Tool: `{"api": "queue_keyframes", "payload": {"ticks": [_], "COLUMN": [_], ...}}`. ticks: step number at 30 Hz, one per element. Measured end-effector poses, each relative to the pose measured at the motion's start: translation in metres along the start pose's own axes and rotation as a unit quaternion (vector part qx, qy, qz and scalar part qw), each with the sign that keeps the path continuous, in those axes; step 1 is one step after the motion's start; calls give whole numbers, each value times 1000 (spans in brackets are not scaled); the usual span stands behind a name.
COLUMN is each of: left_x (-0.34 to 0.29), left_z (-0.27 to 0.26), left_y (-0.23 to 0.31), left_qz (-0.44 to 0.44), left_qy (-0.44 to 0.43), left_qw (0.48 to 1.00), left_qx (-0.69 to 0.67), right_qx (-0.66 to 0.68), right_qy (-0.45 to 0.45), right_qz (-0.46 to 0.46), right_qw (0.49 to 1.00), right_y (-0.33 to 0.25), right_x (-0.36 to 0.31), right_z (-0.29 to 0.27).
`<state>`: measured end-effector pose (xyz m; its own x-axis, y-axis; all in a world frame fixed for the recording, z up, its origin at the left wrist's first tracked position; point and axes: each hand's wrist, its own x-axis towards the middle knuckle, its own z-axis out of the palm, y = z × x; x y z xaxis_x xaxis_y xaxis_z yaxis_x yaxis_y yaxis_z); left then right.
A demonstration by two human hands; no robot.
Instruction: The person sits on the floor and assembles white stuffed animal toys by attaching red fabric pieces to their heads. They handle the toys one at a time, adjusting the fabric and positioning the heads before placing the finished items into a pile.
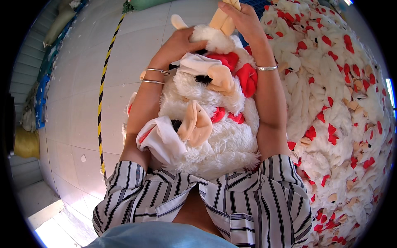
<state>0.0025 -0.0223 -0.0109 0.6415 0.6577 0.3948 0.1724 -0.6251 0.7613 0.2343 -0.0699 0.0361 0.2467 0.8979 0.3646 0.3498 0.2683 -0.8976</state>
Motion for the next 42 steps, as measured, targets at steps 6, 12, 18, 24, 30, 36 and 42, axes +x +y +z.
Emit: {"api": "queue_keyframes", "payload": {"ticks": [6,12,18,24,30,36,42], "left_x": [-2,8,4,6,3,3,3], "left_z": [-4,-13,-14,-8,-11,-13,-12], "left_y": [-3,-17,3,2,-4,-1,-6], "left_qz": [-98,-186,-235,-234,-222,-222,-210], "left_qy": [-30,210,141,109,136,122,115], "left_qw": [986,918,929,947,937,937,933], "left_qx": [-131,-280,-250,-190,-234,-240,-268], "right_qx": [117,-112,-110,-126,-136,-106,-83], "right_qy": [94,126,-75,-152,-168,-143,-148], "right_qz": [65,65,-162,-32,-88,-112,-83], "right_qw": [987,984,978,980,972,978,982], "right_y": [5,32,-10,-21,-17,-3,2], "right_x": [1,11,-10,-27,-23,-22,-19], "right_z": [-10,-45,24,56,59,58,54]}}
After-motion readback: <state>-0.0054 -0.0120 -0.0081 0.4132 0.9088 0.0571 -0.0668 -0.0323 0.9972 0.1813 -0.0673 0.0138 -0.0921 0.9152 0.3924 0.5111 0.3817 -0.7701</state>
